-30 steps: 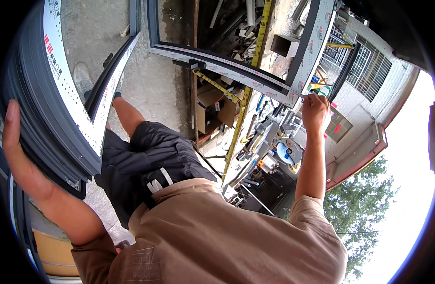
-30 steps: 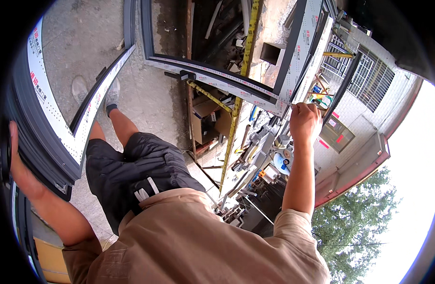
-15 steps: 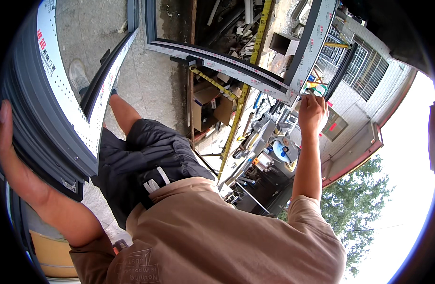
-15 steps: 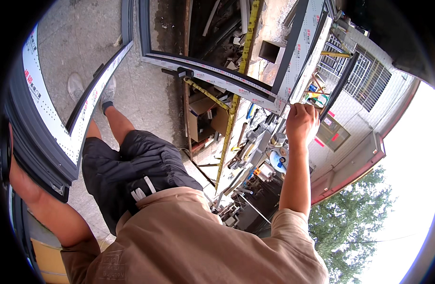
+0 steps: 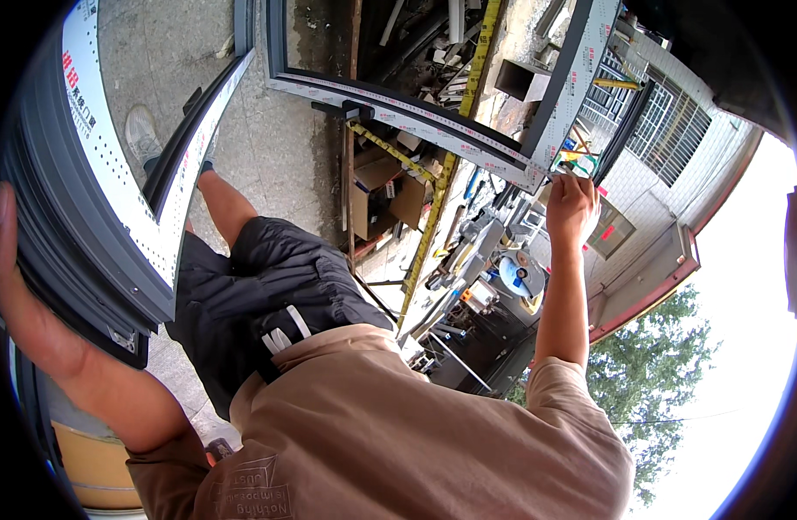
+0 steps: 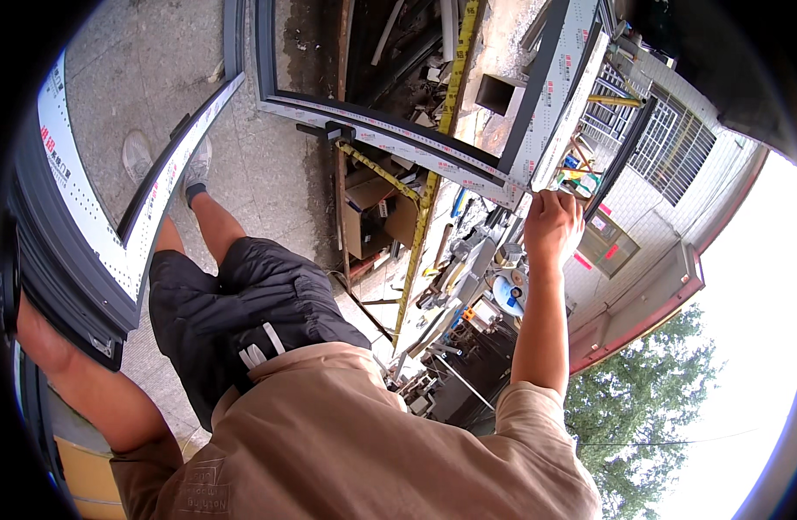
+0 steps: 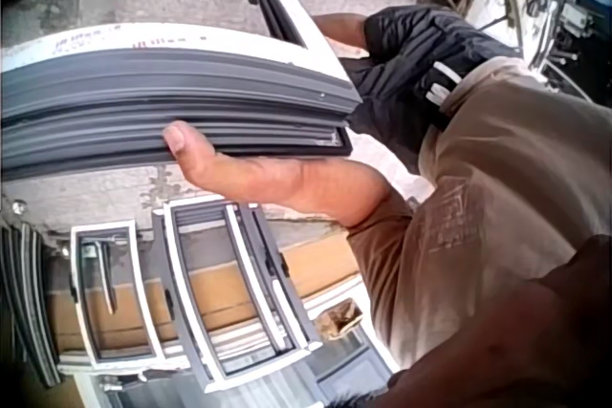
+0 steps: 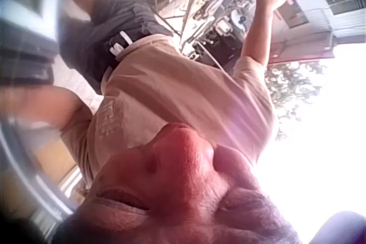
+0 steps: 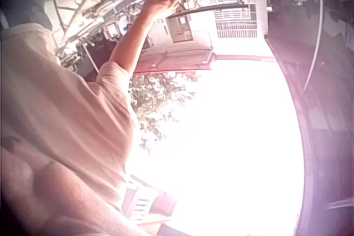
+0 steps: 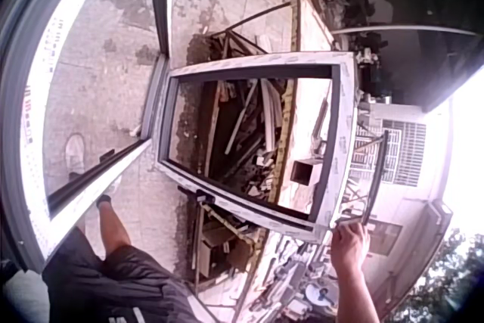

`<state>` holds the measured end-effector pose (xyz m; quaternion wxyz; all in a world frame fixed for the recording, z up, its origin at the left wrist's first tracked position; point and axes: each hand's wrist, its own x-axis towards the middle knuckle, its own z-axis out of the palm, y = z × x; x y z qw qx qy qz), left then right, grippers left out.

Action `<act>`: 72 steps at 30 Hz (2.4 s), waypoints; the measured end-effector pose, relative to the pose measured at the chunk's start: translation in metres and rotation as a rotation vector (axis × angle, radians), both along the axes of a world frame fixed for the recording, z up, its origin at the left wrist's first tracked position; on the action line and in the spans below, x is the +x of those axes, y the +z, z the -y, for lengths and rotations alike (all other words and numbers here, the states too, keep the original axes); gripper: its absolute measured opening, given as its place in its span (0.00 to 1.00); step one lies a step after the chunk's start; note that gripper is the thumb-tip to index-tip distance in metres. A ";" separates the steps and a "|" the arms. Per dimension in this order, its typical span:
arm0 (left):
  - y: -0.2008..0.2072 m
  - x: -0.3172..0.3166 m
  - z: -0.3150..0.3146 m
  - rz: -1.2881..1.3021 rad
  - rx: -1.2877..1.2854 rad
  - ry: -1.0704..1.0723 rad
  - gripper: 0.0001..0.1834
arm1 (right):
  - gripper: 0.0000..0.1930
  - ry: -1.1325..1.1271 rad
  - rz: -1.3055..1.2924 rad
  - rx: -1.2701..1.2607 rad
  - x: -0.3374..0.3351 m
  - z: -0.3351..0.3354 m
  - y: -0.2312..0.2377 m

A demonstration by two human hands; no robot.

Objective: The person uses a tape measure to measure a metal frame and a metal profile, then places the profile against a power saw.

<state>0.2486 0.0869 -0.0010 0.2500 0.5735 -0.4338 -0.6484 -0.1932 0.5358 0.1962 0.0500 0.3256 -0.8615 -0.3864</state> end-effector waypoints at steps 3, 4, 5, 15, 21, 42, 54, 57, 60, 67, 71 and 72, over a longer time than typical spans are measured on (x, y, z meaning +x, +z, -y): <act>0.000 0.001 -0.002 -0.001 0.002 0.003 0.26 | 0.07 0.000 0.008 0.007 -0.001 0.000 0.000; 0.001 0.002 -0.002 -0.003 0.006 0.007 0.26 | 0.07 0.006 0.008 0.003 -0.001 0.000 0.000; 0.001 0.003 -0.003 -0.005 0.011 0.010 0.26 | 0.07 0.013 0.007 -0.001 -0.002 0.001 0.000; 0.006 -0.009 -0.002 0.073 -0.038 0.021 0.26 | 0.06 0.011 0.006 -0.006 0.001 0.002 -0.001; -0.001 -0.005 0.002 0.106 -0.019 0.046 0.27 | 0.06 0.008 0.008 -0.011 0.001 0.000 -0.001; 0.059 -0.054 -0.004 -0.069 0.386 0.036 0.31 | 0.05 0.031 0.015 -0.036 -0.002 0.006 -0.001; 0.059 -0.071 -0.010 -0.010 0.357 0.131 0.36 | 0.06 0.042 0.017 -0.040 -0.002 0.007 0.000; 0.051 -0.067 -0.007 -0.041 0.368 0.089 0.39 | 0.06 0.023 0.019 -0.031 -0.002 0.006 0.000; 0.048 -0.065 -0.006 -0.024 0.361 0.048 0.40 | 0.06 0.017 0.017 -0.028 -0.002 0.006 -0.001; 0.047 -0.060 -0.004 -0.033 0.358 -0.009 0.40 | 0.06 0.025 0.023 -0.032 -0.003 0.010 -0.001; 0.050 -0.063 -0.004 -0.045 0.384 -0.030 0.39 | 0.06 0.006 0.025 -0.038 -0.001 0.008 -0.001; 0.050 -0.064 -0.006 -0.050 0.382 -0.011 0.39 | 0.05 0.004 0.025 -0.037 -0.002 0.008 -0.001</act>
